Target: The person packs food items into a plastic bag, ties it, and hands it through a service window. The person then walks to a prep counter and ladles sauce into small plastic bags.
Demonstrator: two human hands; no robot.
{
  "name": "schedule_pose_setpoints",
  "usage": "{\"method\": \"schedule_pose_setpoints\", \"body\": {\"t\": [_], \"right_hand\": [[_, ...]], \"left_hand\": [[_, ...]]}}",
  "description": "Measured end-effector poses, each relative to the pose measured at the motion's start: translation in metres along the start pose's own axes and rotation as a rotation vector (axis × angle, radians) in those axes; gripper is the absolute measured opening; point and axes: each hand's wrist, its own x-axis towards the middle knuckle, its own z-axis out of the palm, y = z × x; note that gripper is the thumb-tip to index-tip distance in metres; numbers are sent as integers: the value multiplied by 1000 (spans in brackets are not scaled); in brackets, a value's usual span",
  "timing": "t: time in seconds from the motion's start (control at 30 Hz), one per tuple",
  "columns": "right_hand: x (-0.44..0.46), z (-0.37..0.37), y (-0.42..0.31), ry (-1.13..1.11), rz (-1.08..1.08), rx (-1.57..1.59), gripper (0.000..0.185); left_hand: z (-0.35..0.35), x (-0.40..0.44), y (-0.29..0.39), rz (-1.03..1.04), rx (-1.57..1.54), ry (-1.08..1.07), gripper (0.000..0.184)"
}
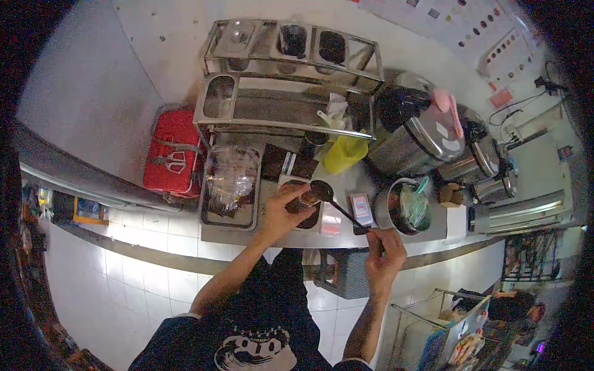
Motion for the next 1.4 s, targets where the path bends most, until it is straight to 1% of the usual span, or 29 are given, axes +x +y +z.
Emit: {"method": "schedule_pose_setpoints", "body": {"t": [0.07,0.13,0.17,0.23,0.33,0.37,0.43,0.47,0.53,0.57,0.6,0.63,0.67,0.73,0.77,0.83,0.87,0.93,0.97,1.03,1.1,1.13,1.17,1.2,1.23,1.3,1.33,1.4], "right_hand": [[-1,3,0,32,-40,-25,5],[-5,7,5,52,-159,-140,9],[-8,9,6,50,-160,-140,9],[-15,13,6,44,-100,-119,22],[-21,19,8,78,-136,-134,26],[-21,20,9,78,-135,-134,26],[-19,22,10,83,-214,-175,15],[-16,22,9,83,-215,-174,15],[-13,22,6,58,-113,-108,9],[-13,22,11,60,-111,-109,9],[-14,24,21,31,-37,-38,4],[-15,25,31,1,37,34,7],[-17,28,40,4,39,34,7],[-18,31,53,-76,249,269,17],[-19,29,56,-76,250,270,17],[-17,27,58,-155,520,549,22],[-15,27,58,-157,517,552,22],[-12,26,57,-126,661,757,19],[-15,31,70,-130,659,760,19],[-31,60,122,-200,572,469,13],[-47,105,152,-229,215,232,8],[-50,120,147,-309,211,85,10],[-55,140,141,-294,128,-9,12],[-57,153,138,-391,74,-86,19],[-51,155,105,-258,-122,-200,33],[-20,150,31,-119,-132,-50,42],[-11,150,5,-119,-130,-39,42],[2,150,-32,-19,-58,233,37]], "left_hand": [[1,1,0,-2,7,-3,59],[2,0,-3,-3,15,-5,59],[3,-1,-5,25,8,7,59],[5,-1,-10,51,2,21,59],[9,-3,-19,86,33,38,58],[10,-3,-21,91,37,44,58],[11,-3,-21,96,41,49,58],[11,-3,-20,73,27,44,57],[9,-3,-16,48,14,37,57],[7,-3,-14,53,33,36,57],[6,-1,-11,59,52,35,56],[6,-1,-10,61,52,33,56],[6,-1,-9,47,38,29,56],[5,0,-6,34,25,25,57],[5,1,-4,24,38,27,56],[3,2,-1,15,51,32,56],[2,3,-1,28,52,30,56],[-2,4,2,39,56,33,55],[-3,4,4,45,68,48,56],[-7,5,7,56,84,67,56],[-10,5,9,80,44,108,56],[-12,5,11,84,48,111,56],[-15,6,14,69,29,103,56],[-19,6,16,53,11,95,56],[-22,7,20,55,21,100,56],[-31,8,31,72,55,117,57],[-35,8,35,70,56,125,59],[-40,6,36,64,76,135,59]]}}
